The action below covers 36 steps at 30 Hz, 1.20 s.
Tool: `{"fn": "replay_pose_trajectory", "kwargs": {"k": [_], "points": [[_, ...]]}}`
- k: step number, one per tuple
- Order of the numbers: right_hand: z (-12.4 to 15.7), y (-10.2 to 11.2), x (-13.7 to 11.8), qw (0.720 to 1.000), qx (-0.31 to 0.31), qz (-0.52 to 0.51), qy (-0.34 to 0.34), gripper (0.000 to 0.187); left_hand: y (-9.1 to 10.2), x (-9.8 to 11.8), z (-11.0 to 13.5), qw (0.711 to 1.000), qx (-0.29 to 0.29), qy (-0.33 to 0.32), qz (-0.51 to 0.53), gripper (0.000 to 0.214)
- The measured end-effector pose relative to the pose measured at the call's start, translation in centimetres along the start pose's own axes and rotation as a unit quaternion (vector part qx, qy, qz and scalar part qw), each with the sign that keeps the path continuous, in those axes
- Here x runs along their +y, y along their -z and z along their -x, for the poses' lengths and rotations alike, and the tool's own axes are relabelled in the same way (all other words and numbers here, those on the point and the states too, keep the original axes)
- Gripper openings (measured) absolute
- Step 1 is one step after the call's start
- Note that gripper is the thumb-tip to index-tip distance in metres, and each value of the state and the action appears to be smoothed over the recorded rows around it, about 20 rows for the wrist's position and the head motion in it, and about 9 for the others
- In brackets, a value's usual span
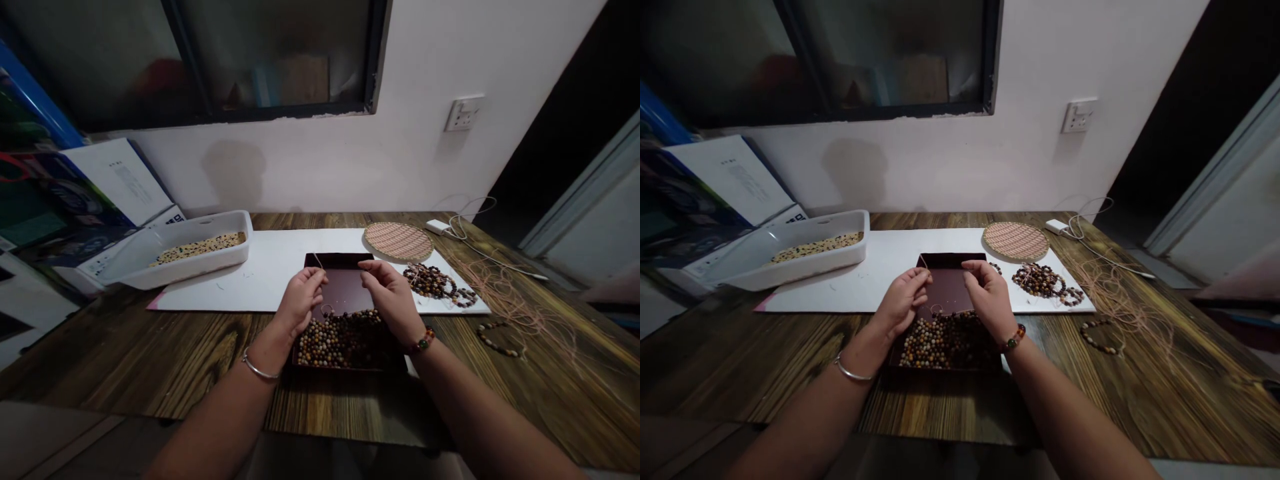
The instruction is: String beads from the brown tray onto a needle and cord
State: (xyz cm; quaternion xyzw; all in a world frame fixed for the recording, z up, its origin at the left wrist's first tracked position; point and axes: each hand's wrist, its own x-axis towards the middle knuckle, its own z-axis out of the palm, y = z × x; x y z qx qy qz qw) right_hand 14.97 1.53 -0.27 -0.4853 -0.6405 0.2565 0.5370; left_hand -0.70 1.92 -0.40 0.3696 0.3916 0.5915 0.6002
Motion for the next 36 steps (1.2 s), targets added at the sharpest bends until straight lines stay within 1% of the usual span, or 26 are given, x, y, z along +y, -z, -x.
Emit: {"fn": "replay_pose_trajectory", "kwargs": {"k": [1, 2, 3, 5, 7, 8, 9, 10, 12, 15, 20, 24, 27, 28, 29, 30, 32, 33, 34, 36], "points": [[-0.1, 0.2, 0.1, 0.997, -0.018, 0.075, 0.030, 0.017, 0.2, 0.2, -0.2, 1.000, 0.009, -0.018, 0.015, 0.015], [-0.2, 0.4, 0.2, 0.984, -0.046, 0.159, 0.061, 0.015, 0.4, 0.3, -0.4, 0.999, 0.021, -0.033, 0.029, 0.015], [-0.2, 0.5, 0.3, 0.962, -0.086, 0.243, 0.088, 0.014, 0.7, 0.5, -0.5, 0.998, 0.029, -0.042, 0.040, 0.015], [-0.2, 0.5, 0.5, 0.899, -0.174, 0.382, 0.126, 0.016, 1.0, 0.6, -0.8, 0.996, 0.045, -0.054, 0.058, 0.015], [0.0, 0.3, 0.6, 0.836, -0.247, 0.468, 0.145, 0.017, 1.2, 0.7, -1.0, 0.993, 0.065, -0.059, 0.074, 0.015], [0.0, 0.2, 0.7, 0.813, -0.271, 0.493, 0.150, 0.018, 1.2, 0.8, -1.1, 0.992, 0.078, -0.059, 0.082, 0.015], [0.1, 0.1, 0.7, 0.796, -0.287, 0.511, 0.152, 0.018, 1.3, 0.9, -1.2, 0.990, 0.091, -0.058, 0.090, 0.015], [0.1, 0.0, 0.7, 0.785, -0.298, 0.522, 0.152, 0.018, 1.4, 1.0, -1.3, 0.988, 0.106, -0.057, 0.100, 0.015], [0.1, -0.1, 0.8, 0.776, -0.308, 0.530, 0.149, 0.019, 1.5, 1.2, -1.6, 0.982, 0.135, -0.055, 0.124, 0.013], [0.0, -0.4, 0.8, 0.772, -0.316, 0.532, 0.148, 0.022, 1.8, 1.6, -1.9, 0.973, 0.162, -0.049, 0.155, 0.011], [0.0, -0.7, 0.8, 0.771, -0.314, 0.535, 0.145, 0.021, 2.4, 2.2, -2.1, 0.970, 0.164, -0.034, 0.174, 0.013], [-0.5, -0.3, 0.6, 0.782, -0.271, 0.546, 0.130, 0.022, 2.7, 2.5, -2.1, 0.969, 0.161, -0.037, 0.181, 0.014], [-1.0, 0.1, 0.2, 0.799, -0.217, 0.551, 0.105, 0.024, 2.8, 2.6, -2.2, 0.969, 0.161, -0.046, 0.183, 0.014], [-1.2, 0.1, 0.1, 0.802, -0.214, 0.548, 0.101, 0.025, 2.8, 2.6, -2.3, 0.970, 0.158, -0.047, 0.180, 0.014], [-1.2, 0.2, 0.1, 0.801, -0.225, 0.545, 0.101, 0.025, 2.8, 2.6, -2.3, 0.972, 0.152, -0.048, 0.175, 0.013], [-1.2, 0.2, 0.1, 0.796, -0.249, 0.541, 0.106, 0.025, 2.8, 2.5, -2.3, 0.974, 0.141, -0.050, 0.167, 0.013], [-1.1, 0.0, 0.2, 0.777, -0.309, 0.535, 0.120, 0.023, 2.8, 2.3, -2.3, 0.982, 0.110, -0.050, 0.146, 0.012], [-1.0, -0.1, 0.3, 0.769, -0.330, 0.534, 0.124, 0.022, 2.7, 2.2, -2.2, 0.986, 0.091, -0.047, 0.132, 0.012], [-0.9, -0.3, 0.4, 0.764, -0.339, 0.534, 0.126, 0.021, 2.6, 2.1, -2.2, 0.989, 0.074, -0.042, 0.118, 0.013], [-0.6, -0.6, 0.5, 0.760, -0.339, 0.540, 0.126, 0.022, 2.5, 1.8, -2.1, 0.994, 0.054, -0.025, 0.089, 0.015]]}}
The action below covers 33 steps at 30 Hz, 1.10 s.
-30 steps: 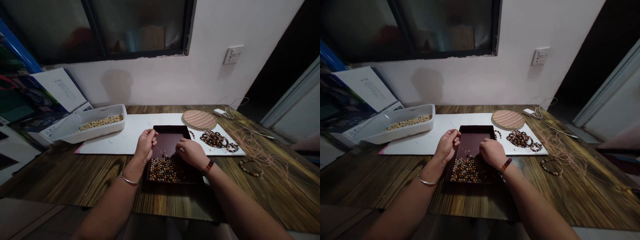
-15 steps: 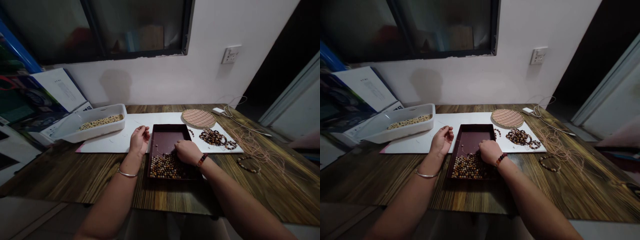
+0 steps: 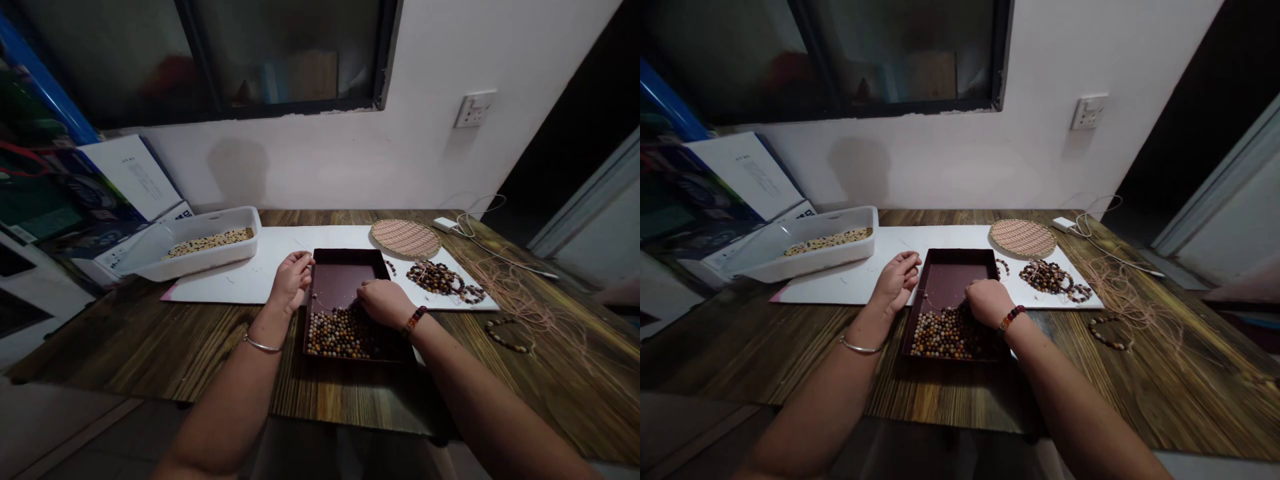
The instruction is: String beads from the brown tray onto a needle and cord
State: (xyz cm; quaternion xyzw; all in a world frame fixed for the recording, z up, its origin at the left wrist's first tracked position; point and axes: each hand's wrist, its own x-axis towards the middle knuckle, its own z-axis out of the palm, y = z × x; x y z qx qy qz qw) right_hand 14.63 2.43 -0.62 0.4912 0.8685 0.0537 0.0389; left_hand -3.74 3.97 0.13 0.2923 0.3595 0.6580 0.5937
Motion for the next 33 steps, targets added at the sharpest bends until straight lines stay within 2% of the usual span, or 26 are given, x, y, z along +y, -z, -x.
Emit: {"fn": "replay_pose_trajectory", "kwargs": {"k": [5, 9, 12, 14, 17, 19, 21, 24, 27, 30, 33], "points": [[-0.2, 0.2, -0.4, 0.999, 0.029, 0.011, -0.024, 0.021, -0.2, -0.5, 0.3, 0.999, -0.014, 0.024, -0.044, 0.025], [-0.3, 0.8, -0.2, 0.991, 0.094, 0.016, -0.093, 0.023, -0.1, -0.6, 0.3, 0.997, -0.014, 0.024, -0.068, 0.028], [-0.2, 0.8, 0.0, 0.986, 0.104, 0.006, -0.127, 0.021, -0.1, -0.7, 0.3, 0.996, -0.013, 0.021, -0.086, 0.030], [-0.1, 0.6, 0.2, 0.986, 0.106, -0.021, -0.131, 0.021, -0.1, -0.9, 0.3, 0.995, -0.014, 0.019, -0.094, 0.031], [0.2, 0.1, 0.5, 0.965, 0.179, -0.128, -0.141, 0.020, -0.3, -1.0, 0.6, 0.993, -0.021, 0.019, -0.114, 0.031], [0.3, -0.2, 0.6, 0.929, 0.235, -0.253, -0.132, 0.019, -0.5, -1.0, 0.9, 0.990, -0.032, 0.019, -0.133, 0.029], [0.3, -0.3, 0.5, 0.872, 0.256, -0.403, -0.108, 0.018, -0.8, -1.1, 1.4, 0.988, -0.047, 0.019, -0.149, 0.026], [0.4, 0.0, 0.2, 0.766, 0.234, -0.592, -0.084, 0.020, -1.5, -1.2, 2.4, 0.982, -0.078, 0.025, -0.168, 0.022], [0.7, 0.6, -0.3, 0.681, 0.215, -0.695, -0.079, 0.024, -2.2, -1.4, 3.5, 0.972, -0.115, 0.024, -0.203, 0.018], [1.0, 1.1, -0.8, 0.633, 0.195, -0.745, -0.075, 0.023, -2.6, -1.5, 4.1, 0.965, -0.143, 0.028, -0.217, 0.017], [1.1, 1.2, -1.1, 0.611, 0.189, -0.765, -0.081, 0.018, -2.8, -1.6, 4.3, 0.964, -0.155, 0.041, -0.211, 0.016]]}}
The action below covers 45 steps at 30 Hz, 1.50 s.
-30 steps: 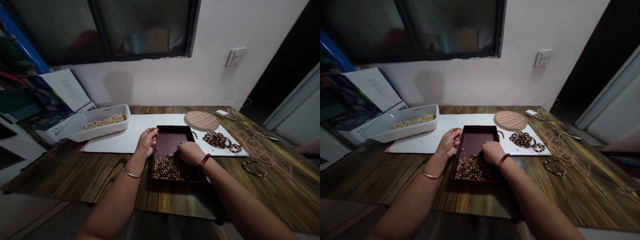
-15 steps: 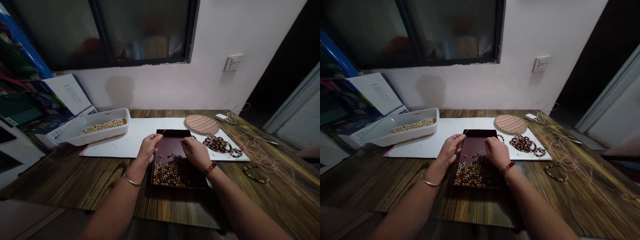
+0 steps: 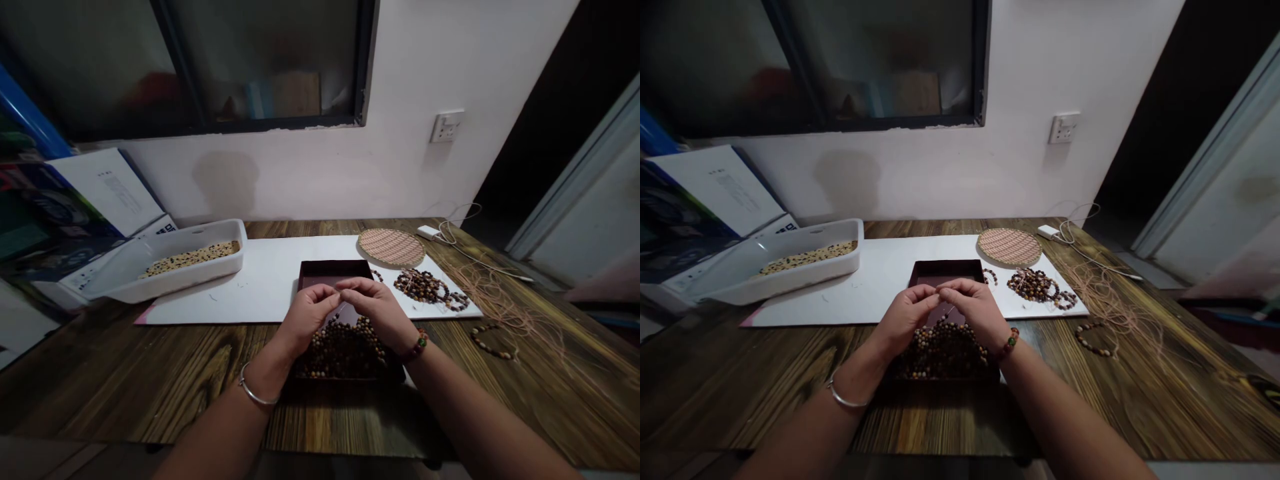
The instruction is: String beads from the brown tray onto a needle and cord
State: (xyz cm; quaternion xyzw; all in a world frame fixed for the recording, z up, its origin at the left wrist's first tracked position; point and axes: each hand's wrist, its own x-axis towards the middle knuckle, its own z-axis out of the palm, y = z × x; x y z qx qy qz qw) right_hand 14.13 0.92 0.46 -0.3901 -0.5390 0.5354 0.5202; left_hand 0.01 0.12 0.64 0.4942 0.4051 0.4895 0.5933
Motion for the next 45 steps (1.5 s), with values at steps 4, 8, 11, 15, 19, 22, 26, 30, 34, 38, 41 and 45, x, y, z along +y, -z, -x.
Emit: {"fn": "replay_pose_trajectory", "kwargs": {"k": [4, 8, 11, 15, 19, 22, 26, 30, 34, 38, 41, 45], "points": [[-0.07, -0.16, 0.22, 0.998, 0.043, -0.025, -0.027, 0.020, 0.09, 0.04, -0.10, 1.000, 0.007, 0.000, -0.015, 0.017], [-0.03, -0.36, 0.28, 0.996, 0.056, -0.058, -0.041, 0.025, 0.16, 0.02, -0.09, 1.000, 0.007, 0.001, -0.026, 0.017], [0.11, -0.63, 0.15, 0.993, 0.048, -0.098, -0.051, 0.029, 0.04, 0.02, -0.01, 1.000, 0.005, 0.003, -0.026, 0.014], [0.21, -0.94, 0.06, 0.988, 0.050, -0.133, -0.054, 0.038, -0.18, -0.05, 0.05, 1.000, 0.001, -0.004, -0.025, 0.013], [0.17, -1.01, 0.24, 0.985, 0.064, -0.152, -0.049, 0.042, -0.31, -0.19, 0.04, 0.999, 0.001, -0.017, -0.035, 0.012], [0.17, -1.00, 0.33, 0.985, 0.072, -0.151, -0.041, 0.043, -0.35, -0.19, 0.08, 0.999, 0.000, -0.022, -0.034, 0.011], [0.21, -0.98, 0.35, 0.984, 0.071, -0.160, -0.040, 0.046, -0.39, -0.07, 0.19, 0.999, -0.003, -0.023, -0.039, 0.011], [0.17, -0.79, 0.47, 0.979, 0.041, -0.189, -0.064, 0.045, -0.42, 0.05, 0.26, 0.999, 0.002, -0.020, -0.044, 0.012], [0.10, -0.51, 0.62, 0.977, 0.008, -0.192, -0.092, 0.040, -0.36, 0.16, 0.30, 0.999, -0.003, -0.018, -0.043, 0.013], [0.06, -0.46, 0.67, 0.975, 0.001, -0.202, -0.092, 0.042, -0.29, 0.12, 0.32, 0.999, -0.009, -0.021, -0.037, 0.015], [0.02, -0.46, 0.62, 0.974, 0.004, -0.210, -0.084, 0.043, -0.20, -0.07, 0.26, 0.999, -0.014, -0.012, -0.032, 0.015], [-0.02, -0.30, 0.35, 0.978, 0.009, -0.193, -0.075, 0.036, -0.04, -0.28, 0.13, 1.000, -0.009, -0.004, -0.016, 0.017]]}}
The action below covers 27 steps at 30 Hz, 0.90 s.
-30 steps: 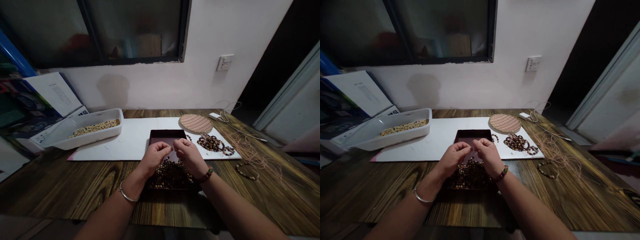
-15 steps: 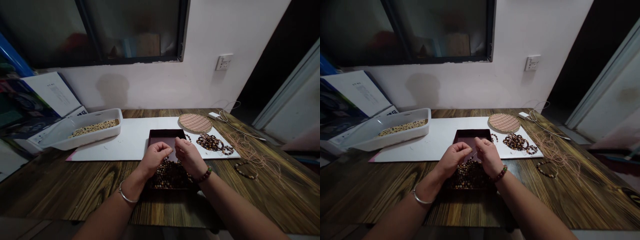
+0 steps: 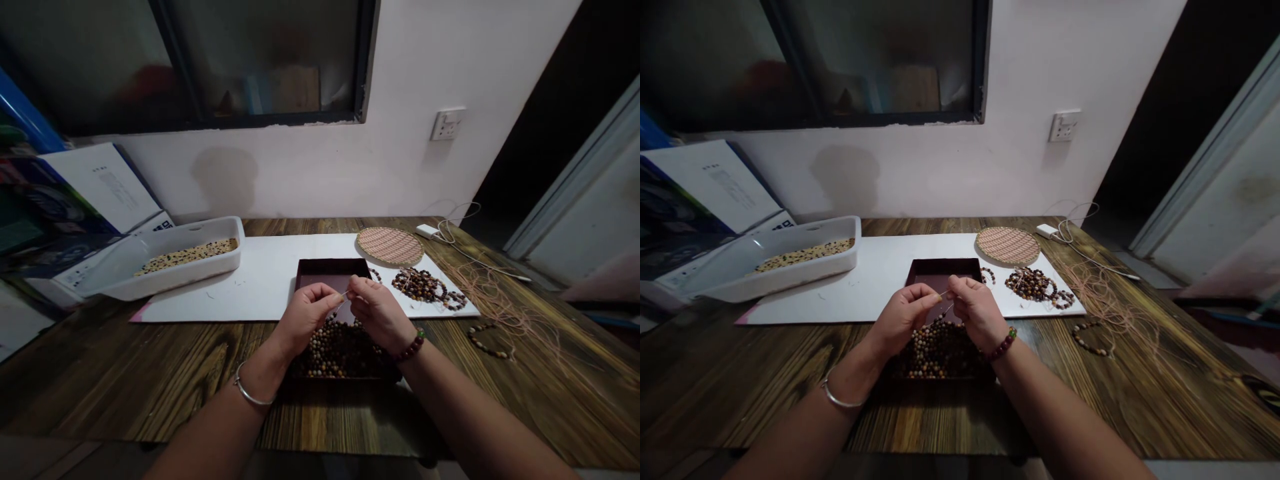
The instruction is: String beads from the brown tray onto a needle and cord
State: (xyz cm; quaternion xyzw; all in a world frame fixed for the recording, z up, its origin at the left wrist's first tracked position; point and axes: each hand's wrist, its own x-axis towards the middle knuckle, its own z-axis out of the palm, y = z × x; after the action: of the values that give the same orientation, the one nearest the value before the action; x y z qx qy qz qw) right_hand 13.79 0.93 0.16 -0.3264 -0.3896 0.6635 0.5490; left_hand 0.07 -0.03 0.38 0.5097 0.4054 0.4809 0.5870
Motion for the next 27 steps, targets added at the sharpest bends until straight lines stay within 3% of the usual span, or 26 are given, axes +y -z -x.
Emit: {"fn": "replay_pose_trajectory", "kwargs": {"k": [11, 19, 27], "points": [[0.07, -0.06, -0.62, 0.997, 0.026, 0.047, 0.052, 0.025, 0.26, -0.17, -0.18, 0.999, -0.016, 0.005, 0.039, 0.018], [-0.23, 0.18, -0.10, 0.990, 0.052, 0.097, 0.085, 0.031, 0.21, -0.12, -0.14, 0.999, -0.015, 0.010, 0.026, 0.022], [0.20, 0.30, -0.03, 0.932, 0.089, 0.286, 0.205, 0.037, 0.06, -0.13, 0.00, 0.999, -0.026, 0.020, 0.006, 0.023]]}}
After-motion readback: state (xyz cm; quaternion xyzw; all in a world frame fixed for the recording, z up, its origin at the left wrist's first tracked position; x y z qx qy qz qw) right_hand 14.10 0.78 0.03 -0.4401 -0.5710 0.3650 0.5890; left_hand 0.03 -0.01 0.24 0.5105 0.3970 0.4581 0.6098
